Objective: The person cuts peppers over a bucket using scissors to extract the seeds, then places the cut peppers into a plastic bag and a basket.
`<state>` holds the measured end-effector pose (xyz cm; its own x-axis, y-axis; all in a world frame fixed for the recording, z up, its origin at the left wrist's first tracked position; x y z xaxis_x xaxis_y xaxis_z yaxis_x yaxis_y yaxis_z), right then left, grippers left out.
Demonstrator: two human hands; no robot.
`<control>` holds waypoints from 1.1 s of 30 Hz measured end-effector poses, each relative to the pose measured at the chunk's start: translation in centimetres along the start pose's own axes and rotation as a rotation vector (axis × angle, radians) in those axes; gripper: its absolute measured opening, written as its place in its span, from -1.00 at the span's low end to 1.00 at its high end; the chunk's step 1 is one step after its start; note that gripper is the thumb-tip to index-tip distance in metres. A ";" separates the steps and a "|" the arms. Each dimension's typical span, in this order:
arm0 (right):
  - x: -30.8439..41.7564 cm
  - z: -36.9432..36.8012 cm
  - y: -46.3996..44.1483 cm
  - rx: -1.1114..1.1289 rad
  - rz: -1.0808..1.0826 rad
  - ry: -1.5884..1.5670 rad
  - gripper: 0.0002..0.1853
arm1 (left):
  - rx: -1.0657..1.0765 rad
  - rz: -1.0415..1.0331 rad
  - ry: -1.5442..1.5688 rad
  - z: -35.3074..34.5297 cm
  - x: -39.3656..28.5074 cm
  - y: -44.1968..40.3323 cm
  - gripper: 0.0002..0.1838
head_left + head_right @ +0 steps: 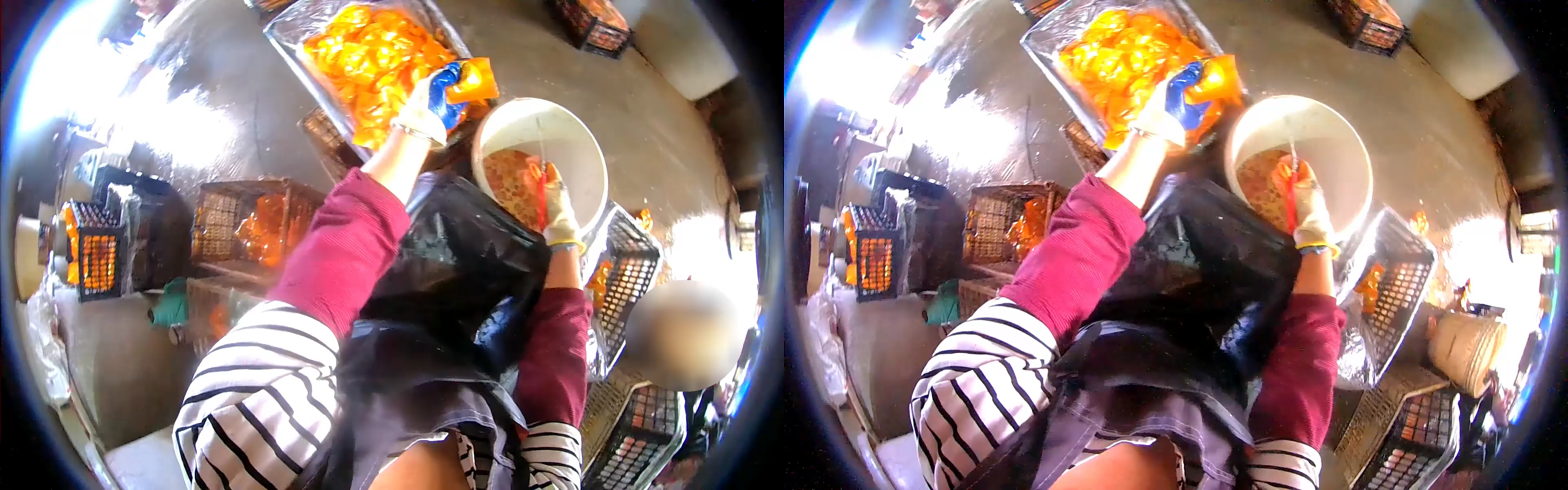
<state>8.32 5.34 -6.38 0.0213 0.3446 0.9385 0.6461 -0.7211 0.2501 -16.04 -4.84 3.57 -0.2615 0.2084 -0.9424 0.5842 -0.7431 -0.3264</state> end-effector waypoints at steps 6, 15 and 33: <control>-2.0 1.0 0.0 0.129 0.161 0.363 -0.68 | 0.051 0.446 1.200 -11.6 5.4 1.0 -0.55; 2.1 -0.4 2.0 0.212 -0.004 0.070 -0.54 | 0.063 0.629 0.997 -13.1 2.1 3.2 -0.56; 2.1 -0.4 2.5 0.126 -0.120 0.207 -0.66 | -0.097 0.567 0.786 -12.0 5.8 2.4 -0.56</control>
Point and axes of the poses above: each hand's wrist, its own y-axis away from the middle knuckle, its own z-axis out of the back of the hand, x = y × z, the point moved 6 cm from there along -y, towards the middle knuckle, and after that the axes turned 5 degrees about y, right-handed, at the moved point
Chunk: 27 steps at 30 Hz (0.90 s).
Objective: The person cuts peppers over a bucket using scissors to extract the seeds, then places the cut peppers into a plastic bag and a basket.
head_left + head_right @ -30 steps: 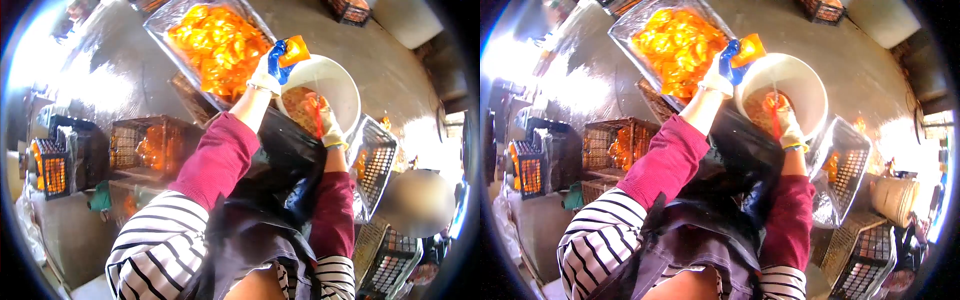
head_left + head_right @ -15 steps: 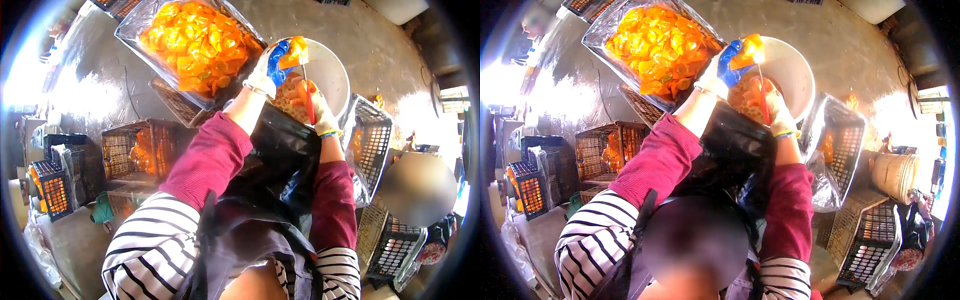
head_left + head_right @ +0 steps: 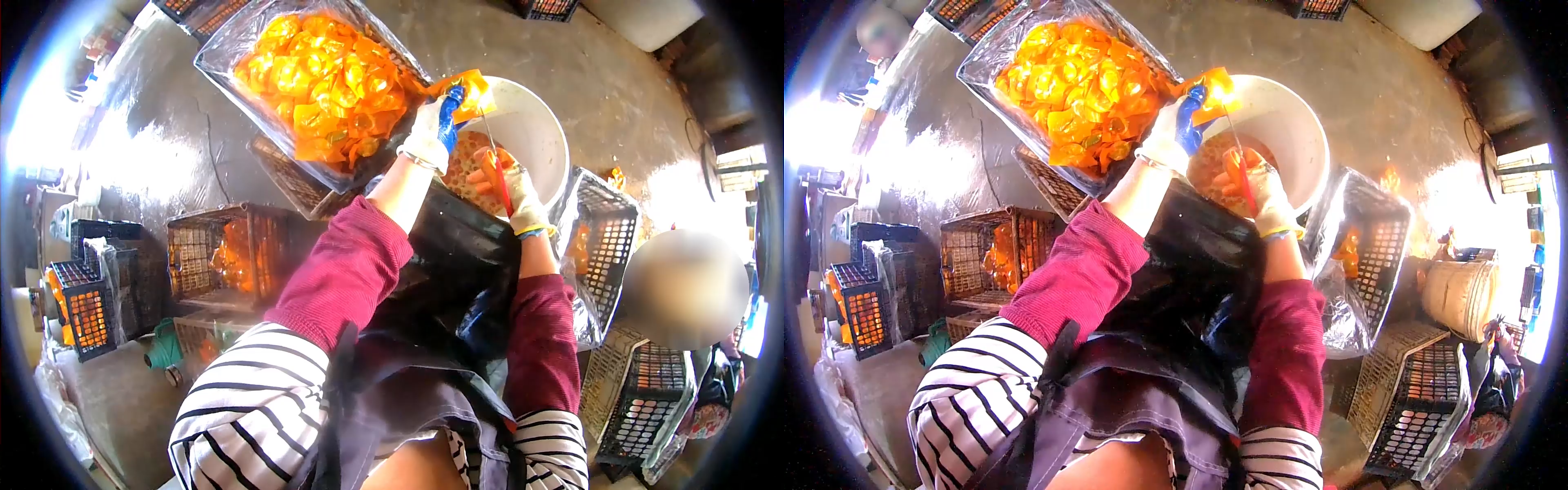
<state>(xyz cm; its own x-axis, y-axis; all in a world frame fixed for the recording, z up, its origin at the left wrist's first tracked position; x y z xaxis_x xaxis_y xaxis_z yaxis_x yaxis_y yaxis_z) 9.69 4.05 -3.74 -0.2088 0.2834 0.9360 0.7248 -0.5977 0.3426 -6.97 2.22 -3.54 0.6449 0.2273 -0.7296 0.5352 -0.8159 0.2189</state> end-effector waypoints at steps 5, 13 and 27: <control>-6.9 2.6 -4.3 0.090 0.111 -0.435 -0.70 | -0.092 -0.232 -0.303 0.7 -1.6 0.6 -0.59; -7.6 4.5 -5.0 0.024 0.135 -0.288 -0.77 | 0.189 -0.160 0.049 0.2 -0.4 -0.6 -0.61; -2.8 3.2 -1.2 0.124 0.072 0.085 -0.62 | 0.450 -0.378 -0.663 -1.7 -1.9 0.3 -0.62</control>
Point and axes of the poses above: each hand's wrist, its own y-axis away from the middle knuckle, its own z-axis out of the back of the hand, x = y × z, the point moved 6 cm from there along -y, towards the middle knuckle, and after that the axes turned 5 degrees about y, right-handed, at the moved point
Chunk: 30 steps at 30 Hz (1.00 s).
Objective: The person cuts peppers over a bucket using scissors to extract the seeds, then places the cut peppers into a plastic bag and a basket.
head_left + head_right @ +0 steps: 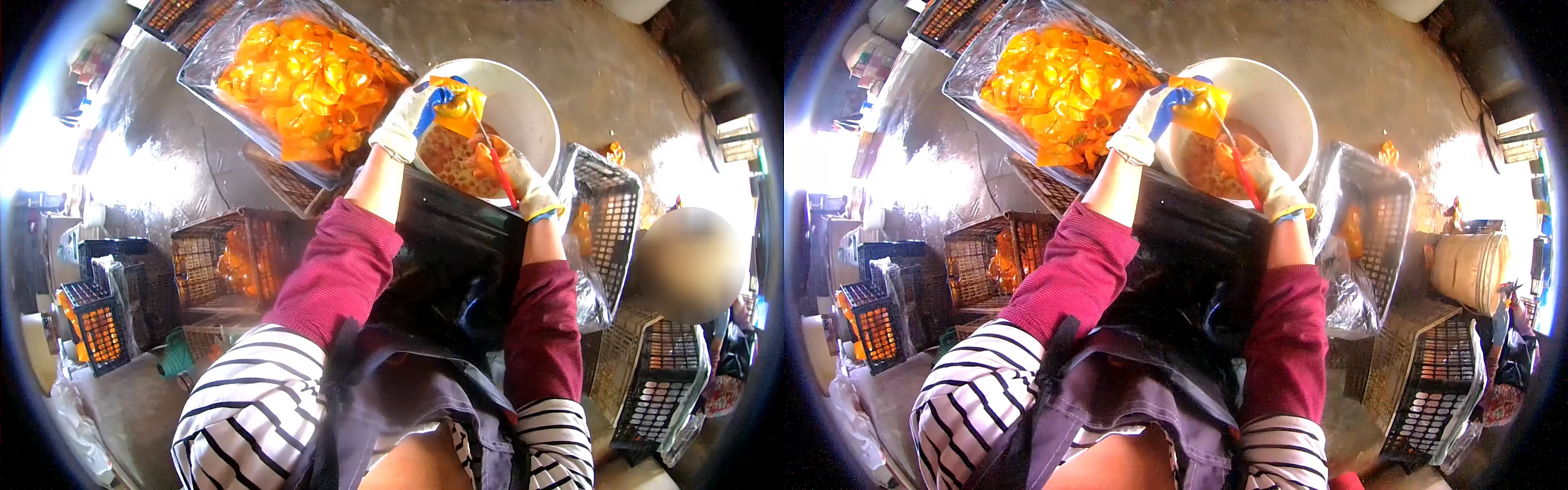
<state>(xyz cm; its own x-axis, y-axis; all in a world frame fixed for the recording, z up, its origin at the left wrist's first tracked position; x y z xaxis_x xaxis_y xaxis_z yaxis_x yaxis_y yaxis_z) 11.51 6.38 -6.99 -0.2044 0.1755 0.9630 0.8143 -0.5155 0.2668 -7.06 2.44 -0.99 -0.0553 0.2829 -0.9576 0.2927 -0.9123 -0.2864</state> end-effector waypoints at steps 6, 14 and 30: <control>3.7 -0.5 2.5 -0.132 -0.198 -0.003 -0.66 | -0.235 0.429 1.088 -1.1 2.0 -0.3 -0.58; 4.2 7.9 10.3 -0.386 0.038 -0.067 -0.65 | 0.095 0.441 0.494 -12.5 -4.8 -2.0 -0.64; -15.1 18.5 21.1 -0.818 0.087 -0.247 -0.66 | 0.522 0.630 -0.254 -36.1 13.1 -1.3 -0.76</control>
Point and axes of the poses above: each hand's wrist, its own y-axis away from the middle knuckle, its own z-axis out of the back of the hand, x = y × z, the point moved 6 cm from there along -y, towards the middle knuckle, and after that the axes turned 5 degrees about y, right-handed, at the moved point
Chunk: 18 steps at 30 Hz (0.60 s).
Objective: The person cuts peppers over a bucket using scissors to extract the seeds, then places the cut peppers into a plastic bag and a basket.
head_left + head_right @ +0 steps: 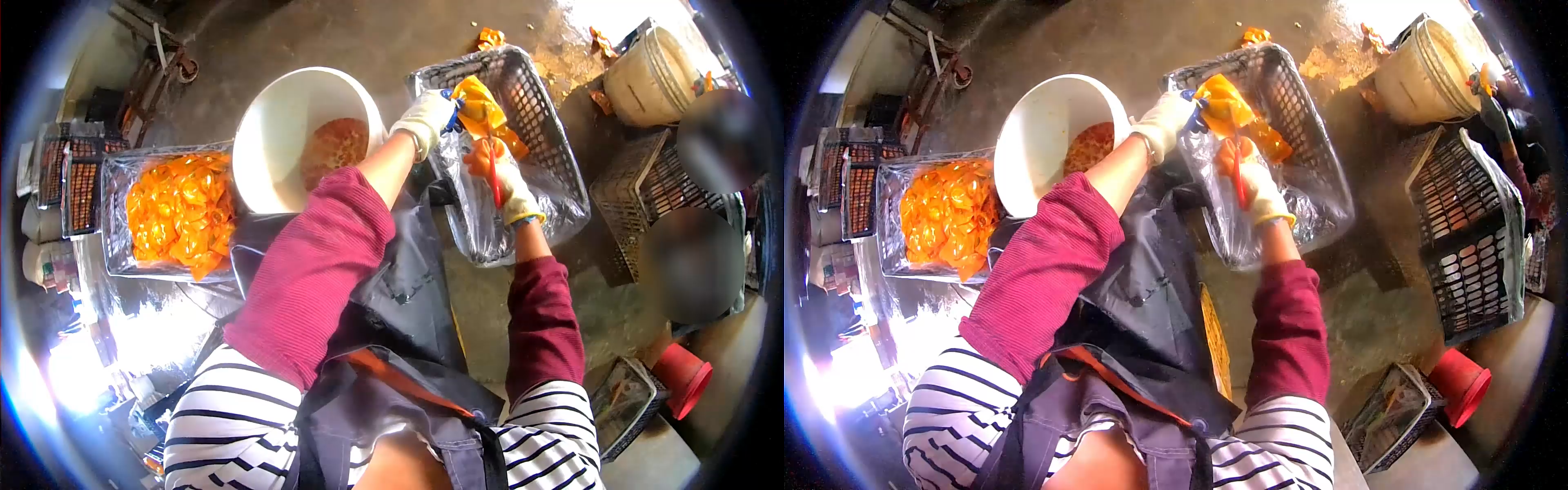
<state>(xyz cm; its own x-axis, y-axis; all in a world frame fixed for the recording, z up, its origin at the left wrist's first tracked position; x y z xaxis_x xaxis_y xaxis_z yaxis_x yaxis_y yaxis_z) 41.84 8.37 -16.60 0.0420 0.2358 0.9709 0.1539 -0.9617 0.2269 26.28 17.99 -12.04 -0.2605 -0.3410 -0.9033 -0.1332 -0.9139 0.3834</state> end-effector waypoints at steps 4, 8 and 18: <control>0.0 0.1 0.5 0.020 -0.254 -0.050 -0.66 | -0.059 -0.054 -0.297 0.2 0.3 -2.1 -0.72; -0.9 0.9 -0.3 -0.015 -0.273 0.101 -0.61 | 0.001 -0.005 -0.356 -0.1 0.4 -3.2 -0.70; 0.4 1.8 0.1 -0.077 -0.405 0.196 -0.54 | 0.121 0.004 -0.541 -2.1 -0.4 -3.6 -0.70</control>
<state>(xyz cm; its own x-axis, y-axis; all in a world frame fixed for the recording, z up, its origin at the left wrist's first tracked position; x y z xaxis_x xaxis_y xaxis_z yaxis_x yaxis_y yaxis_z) 43.64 8.59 -16.28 -0.1952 0.5710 0.7974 0.0454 -0.8069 0.5889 28.86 20.91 -13.48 -0.7109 -0.1540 -0.6863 -0.2318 -0.8699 0.4353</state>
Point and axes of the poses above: each hand's wrist, its own y-axis away from the middle knuckle, its own z-axis out of the back of the hand, x = y × z, the point moved 6 cm from there along -y, towards the middle knuckle, and after that the axes turned 5 degrees about y, right-handed, at the moved point
